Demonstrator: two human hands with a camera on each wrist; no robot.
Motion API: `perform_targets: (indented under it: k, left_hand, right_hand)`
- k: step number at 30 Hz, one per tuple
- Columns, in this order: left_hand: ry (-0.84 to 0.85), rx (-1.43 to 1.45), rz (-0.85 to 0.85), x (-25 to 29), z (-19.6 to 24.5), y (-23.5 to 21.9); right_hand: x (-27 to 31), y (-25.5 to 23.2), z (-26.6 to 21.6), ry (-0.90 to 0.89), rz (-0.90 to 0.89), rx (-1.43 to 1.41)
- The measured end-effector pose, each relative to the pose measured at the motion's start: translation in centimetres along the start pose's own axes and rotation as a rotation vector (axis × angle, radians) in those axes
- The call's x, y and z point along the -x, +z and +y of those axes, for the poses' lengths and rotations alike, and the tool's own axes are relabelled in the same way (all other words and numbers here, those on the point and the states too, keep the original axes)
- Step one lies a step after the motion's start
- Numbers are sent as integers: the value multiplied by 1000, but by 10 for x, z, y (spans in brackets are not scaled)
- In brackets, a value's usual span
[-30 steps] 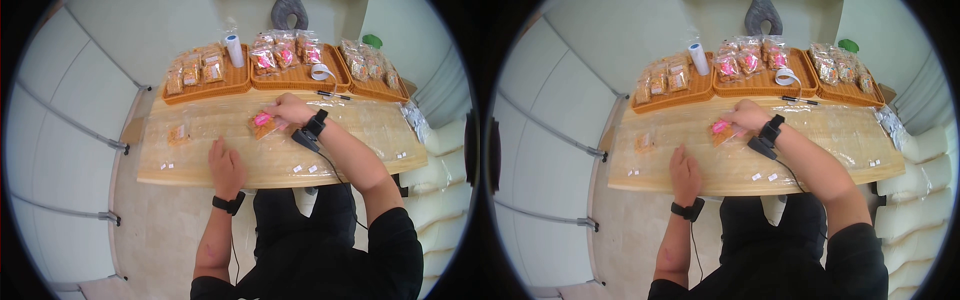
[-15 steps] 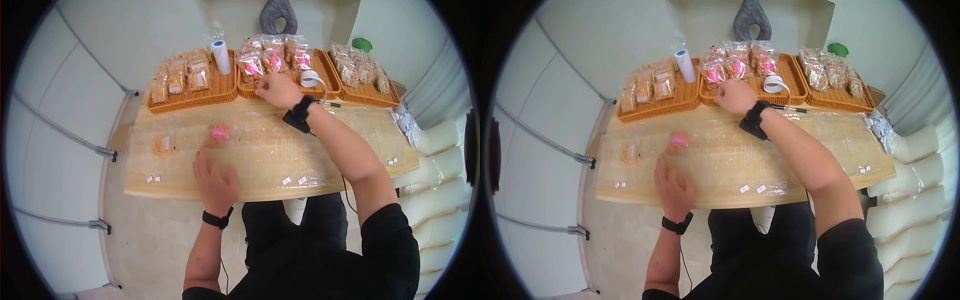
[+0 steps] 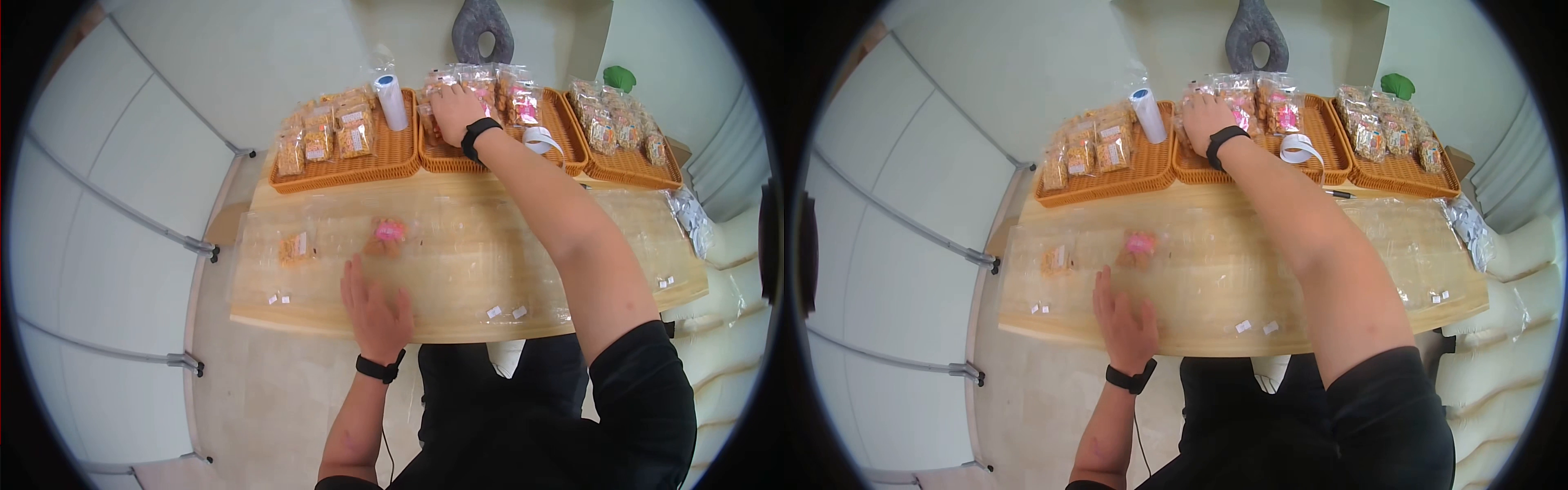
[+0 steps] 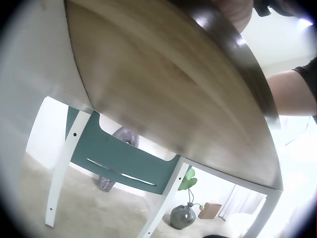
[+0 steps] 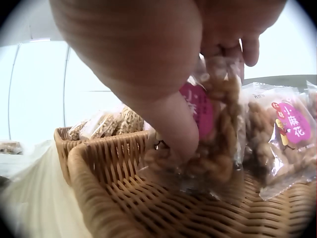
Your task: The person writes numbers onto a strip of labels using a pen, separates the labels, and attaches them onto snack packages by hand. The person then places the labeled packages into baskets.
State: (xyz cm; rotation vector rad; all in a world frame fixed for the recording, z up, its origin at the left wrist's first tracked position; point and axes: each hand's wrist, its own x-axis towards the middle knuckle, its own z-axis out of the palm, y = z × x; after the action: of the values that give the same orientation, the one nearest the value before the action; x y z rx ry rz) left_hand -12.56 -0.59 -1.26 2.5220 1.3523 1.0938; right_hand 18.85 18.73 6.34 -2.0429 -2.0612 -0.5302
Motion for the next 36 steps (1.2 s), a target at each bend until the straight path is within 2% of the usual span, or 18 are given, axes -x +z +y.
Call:
perform_targets:
  k: [1, 2, 4, 5, 7, 8, 9, 11, 12, 13, 15, 16, 18, 19, 24, 27, 31, 36]
  left_hand:
    - [-4, 1, -5, 1, -1, 2]
    - [6, 19, 16, 2, -3, 3]
    - [18, 43, 35, 2, -3, 4]
    - [24, 38, 45, 1, -3, 4]
    - [28, 45, 59, 3, -2, 4]
    - [26, 26, 60, 3, -2, 3]
    - [24, 8, 63, 3, -1, 4]
    - [40, 1, 84, 4, -4, 4]
    - [55, -16, 100, 4, -1, 5]
    - [57, -6, 106, 5, 6, 6]
    - [81, -49, 145, 4, 21, 2]
    - [81, -42, 146, 3, 35, 0]
    - [166, 163, 77, -2, 74, 2]
    - [162, 170, 79, -3, 89, 9]
    - [168, 166, -167, -7, 152, 42]
    - [171, 135, -183, -3, 180, 59]
    - [160, 115, -193, 5, 192, 82]
    - [163, 125, -182, 9, 187, 87]
  right_hand:
    - [3, -4, -1, -36, 84, 38]
    - [7, -9, 0, -35, 77, 39]
    - [14, -31, 7, -23, -79, -165]
    - [20, -42, 12, -22, -81, -158]
    - [38, -66, 22, 27, 51, -402]
    - [51, -87, 24, 118, 44, -555]
    - [59, -99, 31, 140, 51, -565]
    - [80, -105, 50, 153, 126, -662]
    - [93, -108, 60, 167, 79, -770]
    - [110, -109, 65, 98, 171, -805]
    - [140, -113, 81, 225, -9, -845]
    - [155, -118, 86, 227, -10, -838]
    - [182, -129, 91, 408, -208, -929]
    - [194, -132, 92, 408, -211, -921]
    - [240, -123, 113, 529, -236, -1030]
    - [263, -121, 125, 568, -219, -1094]
    - [286, -115, 138, 627, -245, -1115]
    - [307, -112, 138, 703, -283, -1115]
